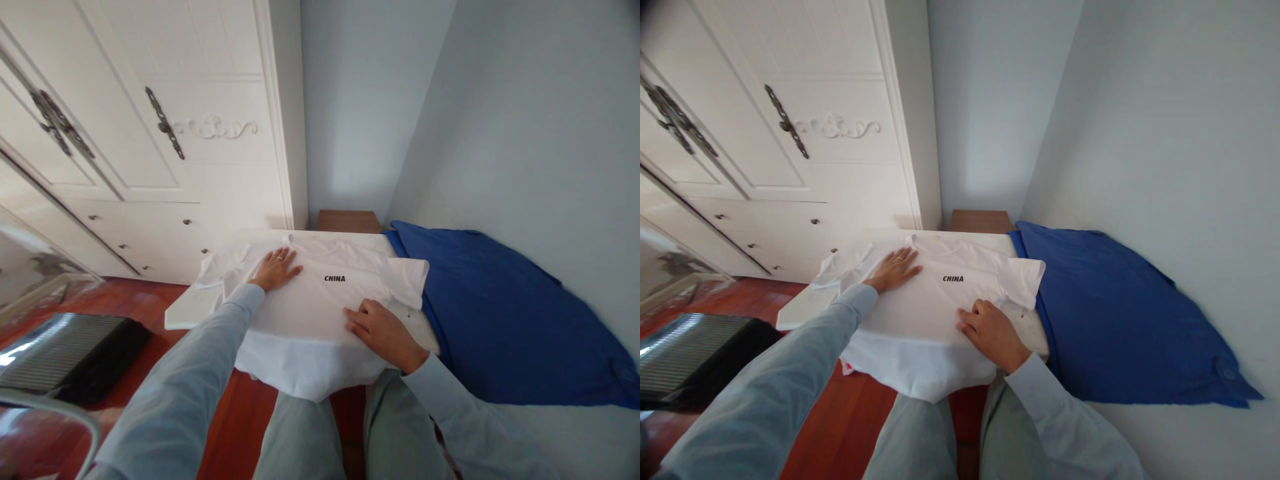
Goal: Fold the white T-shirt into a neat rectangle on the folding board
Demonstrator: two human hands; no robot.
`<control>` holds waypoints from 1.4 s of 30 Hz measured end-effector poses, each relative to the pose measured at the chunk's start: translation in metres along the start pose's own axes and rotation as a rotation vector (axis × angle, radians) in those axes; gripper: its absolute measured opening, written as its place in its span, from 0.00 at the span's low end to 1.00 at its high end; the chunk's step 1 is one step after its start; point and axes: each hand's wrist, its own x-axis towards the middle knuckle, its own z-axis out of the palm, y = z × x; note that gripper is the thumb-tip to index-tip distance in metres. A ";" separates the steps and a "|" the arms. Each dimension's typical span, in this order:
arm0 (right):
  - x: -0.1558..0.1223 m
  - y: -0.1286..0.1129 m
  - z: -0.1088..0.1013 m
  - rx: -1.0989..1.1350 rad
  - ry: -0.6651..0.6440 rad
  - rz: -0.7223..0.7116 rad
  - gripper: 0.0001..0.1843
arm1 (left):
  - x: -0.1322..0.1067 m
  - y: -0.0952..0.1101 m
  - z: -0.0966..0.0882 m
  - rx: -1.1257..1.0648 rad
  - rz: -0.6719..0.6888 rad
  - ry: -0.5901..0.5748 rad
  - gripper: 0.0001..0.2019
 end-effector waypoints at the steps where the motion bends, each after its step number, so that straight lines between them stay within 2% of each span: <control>1: -0.001 0.000 -0.001 0.005 0.008 -0.005 0.16 | 0.000 0.000 0.000 -0.001 0.000 0.001 0.40; 7: -0.004 0.005 -0.010 0.069 0.003 -0.001 0.13 | -0.002 0.003 -0.003 -0.011 0.002 0.010 0.39; 10: -0.006 0.019 -0.021 0.165 0.087 0.066 0.11 | -0.003 0.003 -0.005 -0.014 -0.001 0.012 0.38; 15: -0.008 0.056 -0.054 0.216 0.155 0.275 0.11 | -0.004 0.003 -0.005 -0.019 -0.007 0.026 0.36; 19: -0.007 0.095 -0.078 0.119 0.163 0.384 0.13 | -0.004 0.004 -0.006 -0.020 -0.010 0.019 0.36; 23: 0.004 0.137 -0.085 -0.072 0.197 0.471 0.16 | -0.003 0.005 -0.008 -0.008 -0.016 0.013 0.35; 25: 0.013 0.154 -0.086 -0.091 0.188 0.563 0.20 | -0.003 0.005 -0.008 -0.003 -0.018 0.011 0.35; 26: 0.018 0.160 -0.086 -0.050 0.172 0.615 0.20 | -0.003 0.005 -0.007 -0.003 -0.020 0.010 0.35; 29: 0.034 0.171 -0.092 0.180 0.148 0.714 0.10 | -0.002 0.004 -0.006 -0.009 -0.025 0.010 0.35; 32: 0.045 0.175 -0.102 0.360 0.190 0.753 0.12 | -0.002 0.003 -0.005 -0.014 -0.019 0.022 0.35; 36: 0.046 0.175 -0.113 0.621 0.222 0.832 0.07 | -0.002 0.002 -0.004 -0.015 -0.016 0.027 0.35; 42: 0.041 0.164 -0.103 0.882 0.253 0.949 0.06 | -0.001 0.003 -0.005 0.001 -0.021 0.002 0.37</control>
